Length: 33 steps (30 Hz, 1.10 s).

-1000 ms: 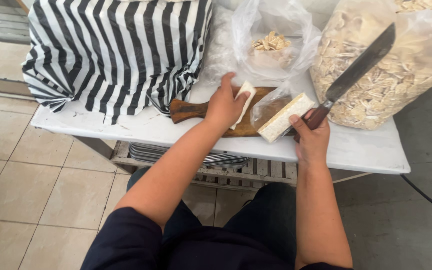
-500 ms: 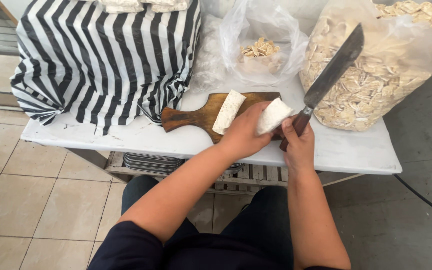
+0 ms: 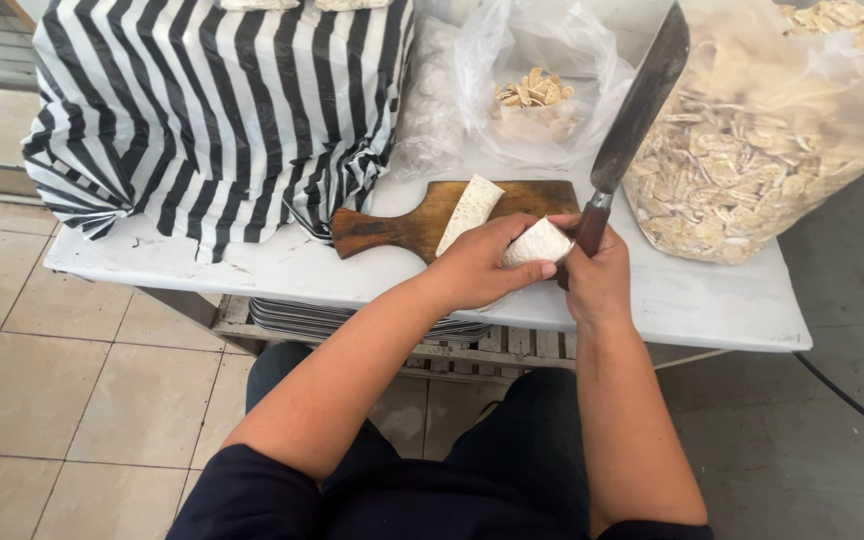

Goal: The person slices a white block of food into thin strips on a wooden cutting board using a knife. After finishing, they transfer the slices into a plastic bag and begin slicing another block.

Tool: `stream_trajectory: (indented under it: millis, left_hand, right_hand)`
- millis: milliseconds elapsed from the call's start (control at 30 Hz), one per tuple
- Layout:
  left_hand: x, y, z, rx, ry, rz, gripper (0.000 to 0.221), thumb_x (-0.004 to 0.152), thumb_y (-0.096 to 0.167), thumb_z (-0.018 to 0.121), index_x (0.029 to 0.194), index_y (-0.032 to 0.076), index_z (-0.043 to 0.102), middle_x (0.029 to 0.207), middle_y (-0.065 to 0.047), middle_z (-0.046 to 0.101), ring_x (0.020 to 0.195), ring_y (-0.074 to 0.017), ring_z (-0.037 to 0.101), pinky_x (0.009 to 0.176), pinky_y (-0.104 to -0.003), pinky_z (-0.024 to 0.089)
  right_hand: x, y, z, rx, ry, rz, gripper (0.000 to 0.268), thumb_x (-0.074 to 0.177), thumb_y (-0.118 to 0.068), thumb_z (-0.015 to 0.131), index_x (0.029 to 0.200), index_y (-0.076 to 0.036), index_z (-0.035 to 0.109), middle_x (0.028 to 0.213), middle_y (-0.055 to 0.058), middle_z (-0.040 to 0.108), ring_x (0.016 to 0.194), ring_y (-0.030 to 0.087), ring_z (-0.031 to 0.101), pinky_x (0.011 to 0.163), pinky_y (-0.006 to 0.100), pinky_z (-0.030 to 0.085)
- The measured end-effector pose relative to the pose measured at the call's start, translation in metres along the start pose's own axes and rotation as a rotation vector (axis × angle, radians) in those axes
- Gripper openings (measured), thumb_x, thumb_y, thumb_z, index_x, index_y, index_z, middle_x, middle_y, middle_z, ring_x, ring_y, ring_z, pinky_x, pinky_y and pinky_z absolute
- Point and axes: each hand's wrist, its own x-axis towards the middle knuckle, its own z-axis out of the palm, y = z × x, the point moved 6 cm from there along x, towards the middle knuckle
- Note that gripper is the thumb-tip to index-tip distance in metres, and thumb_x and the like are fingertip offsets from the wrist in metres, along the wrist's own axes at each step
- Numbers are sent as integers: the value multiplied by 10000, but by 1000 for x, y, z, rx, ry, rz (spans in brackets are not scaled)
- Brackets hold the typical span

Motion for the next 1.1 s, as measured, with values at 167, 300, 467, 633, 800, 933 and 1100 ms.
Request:
stream_trajectory:
  millis: [167,300,467,633,800,933,1100]
  left_hand:
    - [-1,1,-10,210,74,-123,621,869,418,726,1309,17,549,1044,-252,727,1002,-420,703,853,-476,554]
    - [-4,3,-26,315,221,-51,625,872,394,715,1297,-22,524,1041,-292,709,963,-460,692,804,-515,553]
    - [-2,-14,-33,350,306,-152,563,917,369,697,1292,9,480,953,-272,715,890,-467,705,781,-520,551]
    - [0,-48,-55,71,451,-289,625,883,273,751,1316,20,379,1033,-227,718,906,-357,755,807,-426,602]
    - [-3,-47,-62,-173,510,-67,929,839,174,831,1482,30,177,1217,-243,659,1109,-326,723,966,-388,576]
    - [1,-39,-51,-41,299,-76,1175,754,184,883,1564,98,36,1199,-242,669,1096,-359,709,976,-406,557]
    - [5,-17,-34,40,189,97,1165,756,75,839,1617,118,55,1236,-266,658,1173,-416,667,1015,-452,539]
  right_hand:
    - [10,-14,14,-89,-32,-71,170,932,82,611,1082,40,679,1028,110,719,907,157,695,816,273,566]
    - [13,-27,18,-143,-18,-87,103,945,71,672,1040,32,680,949,92,697,838,148,664,775,275,538]
    - [11,-30,25,-79,3,-125,122,916,53,724,1020,12,675,949,70,701,857,126,661,802,254,540]
    - [10,-26,17,-40,-8,-149,139,927,37,746,1042,-3,678,952,71,696,872,134,660,827,262,537]
    - [8,-16,27,-169,-101,-21,176,913,10,746,1082,2,695,1009,78,721,921,158,674,856,291,548]
    - [15,-39,36,-129,-64,-74,275,918,-51,733,1185,-31,672,1128,60,731,1081,148,701,967,313,584]
    - [15,-42,51,-168,-180,28,383,910,-57,746,1280,-11,655,1189,70,727,1024,151,675,924,303,549]
